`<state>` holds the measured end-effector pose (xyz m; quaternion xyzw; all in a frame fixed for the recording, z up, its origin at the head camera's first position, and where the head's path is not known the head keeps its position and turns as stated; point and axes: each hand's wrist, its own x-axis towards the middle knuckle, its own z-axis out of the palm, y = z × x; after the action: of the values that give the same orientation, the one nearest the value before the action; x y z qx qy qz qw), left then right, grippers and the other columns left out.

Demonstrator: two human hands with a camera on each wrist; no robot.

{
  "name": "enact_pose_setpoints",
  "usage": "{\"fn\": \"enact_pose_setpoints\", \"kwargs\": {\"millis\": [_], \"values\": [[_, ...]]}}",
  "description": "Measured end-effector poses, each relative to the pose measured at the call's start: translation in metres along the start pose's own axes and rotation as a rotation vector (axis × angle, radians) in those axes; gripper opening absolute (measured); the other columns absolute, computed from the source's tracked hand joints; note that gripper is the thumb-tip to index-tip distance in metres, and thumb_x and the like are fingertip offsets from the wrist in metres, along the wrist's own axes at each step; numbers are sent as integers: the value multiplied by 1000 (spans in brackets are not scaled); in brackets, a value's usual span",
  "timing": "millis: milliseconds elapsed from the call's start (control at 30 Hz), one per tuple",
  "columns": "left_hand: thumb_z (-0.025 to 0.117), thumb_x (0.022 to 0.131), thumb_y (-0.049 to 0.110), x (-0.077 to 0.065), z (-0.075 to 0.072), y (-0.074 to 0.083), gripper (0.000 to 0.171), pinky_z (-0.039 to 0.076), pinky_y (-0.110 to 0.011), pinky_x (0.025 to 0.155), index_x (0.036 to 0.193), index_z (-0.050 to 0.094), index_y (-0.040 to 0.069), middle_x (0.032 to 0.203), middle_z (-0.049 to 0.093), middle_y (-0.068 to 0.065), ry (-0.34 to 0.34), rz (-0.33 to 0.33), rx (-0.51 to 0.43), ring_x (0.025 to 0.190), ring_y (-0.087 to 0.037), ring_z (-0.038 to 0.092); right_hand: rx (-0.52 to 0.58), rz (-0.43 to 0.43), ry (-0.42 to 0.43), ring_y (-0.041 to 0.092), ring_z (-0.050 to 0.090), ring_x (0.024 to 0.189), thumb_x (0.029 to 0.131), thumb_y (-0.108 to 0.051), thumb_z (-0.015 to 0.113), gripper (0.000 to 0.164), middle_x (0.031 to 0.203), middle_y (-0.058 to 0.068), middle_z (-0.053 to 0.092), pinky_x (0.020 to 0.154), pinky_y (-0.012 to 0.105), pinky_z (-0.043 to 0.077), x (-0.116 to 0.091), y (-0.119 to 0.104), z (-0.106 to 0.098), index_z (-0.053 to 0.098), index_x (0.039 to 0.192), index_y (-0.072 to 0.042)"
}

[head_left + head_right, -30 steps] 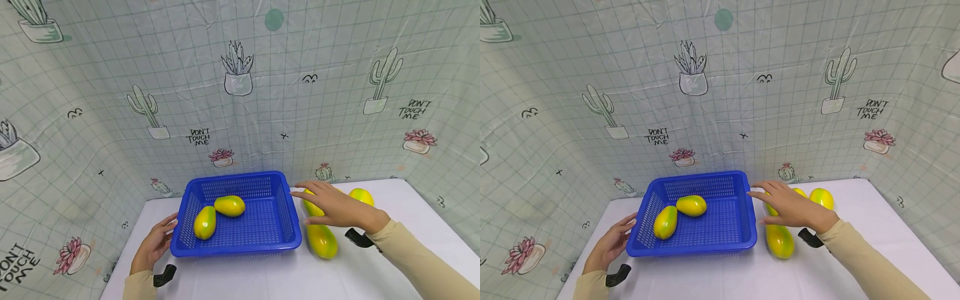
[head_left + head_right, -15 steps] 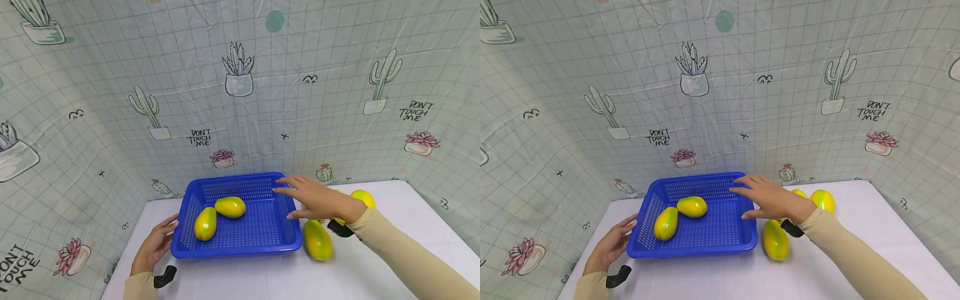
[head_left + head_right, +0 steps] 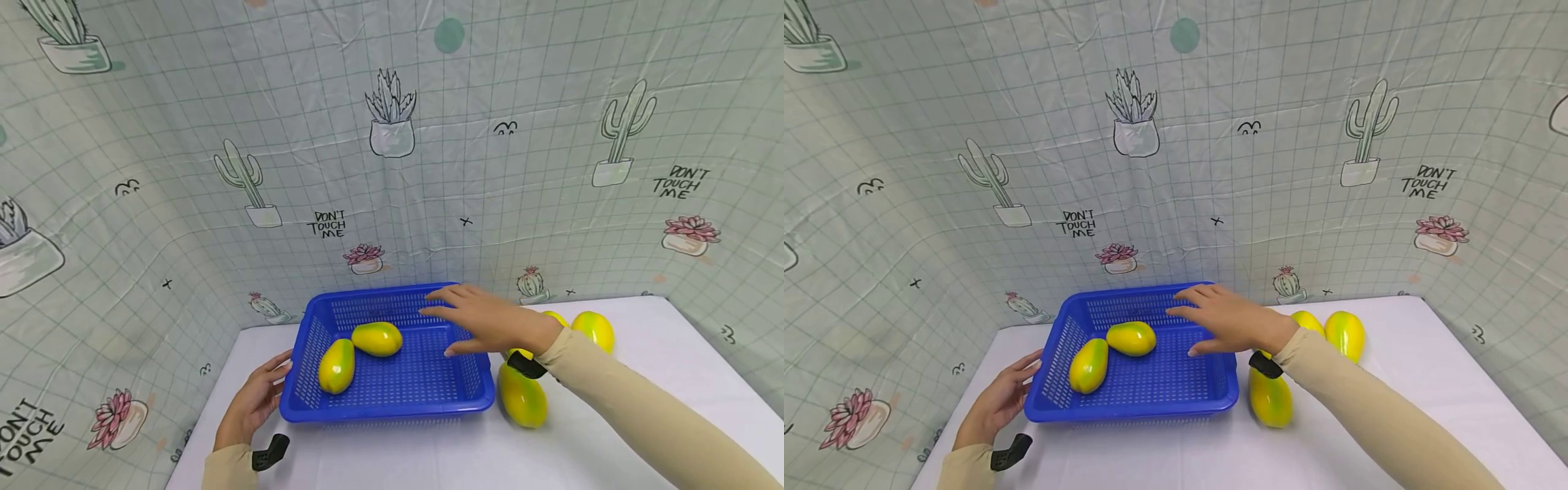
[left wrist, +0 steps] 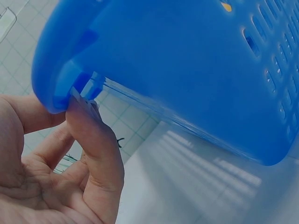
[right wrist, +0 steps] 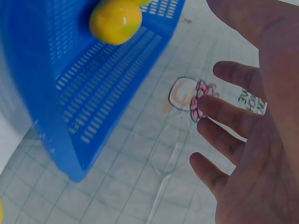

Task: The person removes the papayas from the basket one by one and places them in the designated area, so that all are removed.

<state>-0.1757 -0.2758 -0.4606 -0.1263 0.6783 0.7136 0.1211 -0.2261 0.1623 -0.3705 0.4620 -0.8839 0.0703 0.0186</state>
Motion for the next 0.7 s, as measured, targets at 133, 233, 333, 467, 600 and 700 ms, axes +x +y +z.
{"fn": "enact_pose_setpoints", "kwargs": {"millis": [133, 233, 333, 467, 600, 700], "values": [[47, 113, 13, 0, 0, 0, 58, 62, -24, 80, 166, 26, 1, 106, 69, 4, 0, -3, 0, 92, -10, 68, 4, -14, -26, 40, 40, 149, 96, -46, 76, 74, 162, 16, 44, 121, 62, 36, 11, -3, 1, 50, 158, -14], [47, 113, 14, -1, 0, 1, 58, 62, -24, 80, 166, 27, 1, 107, 69, 3, 0, -5, -1, 93, -10, 69, -8, -32, -40, 40, 40, 149, 96, -46, 77, 74, 161, 16, 44, 121, 61, 36, 19, -4, 4, 50, 157, -14], [48, 113, 15, -1, 0, 0, 59, 62, -25, 80, 166, 27, 1, 108, 69, 3, 1, -7, 0, 93, -11, 69, -15, -51, -55, 40, 41, 149, 96, -45, 77, 73, 160, 17, 45, 122, 61, 35, 26, -4, 9, 50, 157, -14], [48, 113, 15, 0, 0, 0, 58, 62, -25, 81, 166, 28, 2, 107, 69, 3, 5, -8, 5, 93, -11, 69, -24, -61, -74, 39, 41, 149, 95, -43, 79, 76, 160, 17, 45, 123, 59, 34, 35, -5, 14, 49, 157, -13], [48, 113, 16, 0, 0, 1, 58, 62, -25, 81, 166, 28, 2, 107, 69, 4, 8, -8, 9, 93, -11, 69, -49, -62, -97, 37, 40, 150, 94, -42, 81, 78, 161, 15, 44, 124, 57, 34, 44, -6, 19, 47, 158, -13], [48, 113, 16, 0, 1, 1, 58, 62, -25, 81, 166, 28, 2, 108, 69, 3, 7, -6, 14, 94, -11, 68, -58, -70, -112, 38, 40, 150, 93, -39, 82, 79, 161, 15, 44, 123, 58, 34, 51, -8, 22, 48, 158, -12]]}}
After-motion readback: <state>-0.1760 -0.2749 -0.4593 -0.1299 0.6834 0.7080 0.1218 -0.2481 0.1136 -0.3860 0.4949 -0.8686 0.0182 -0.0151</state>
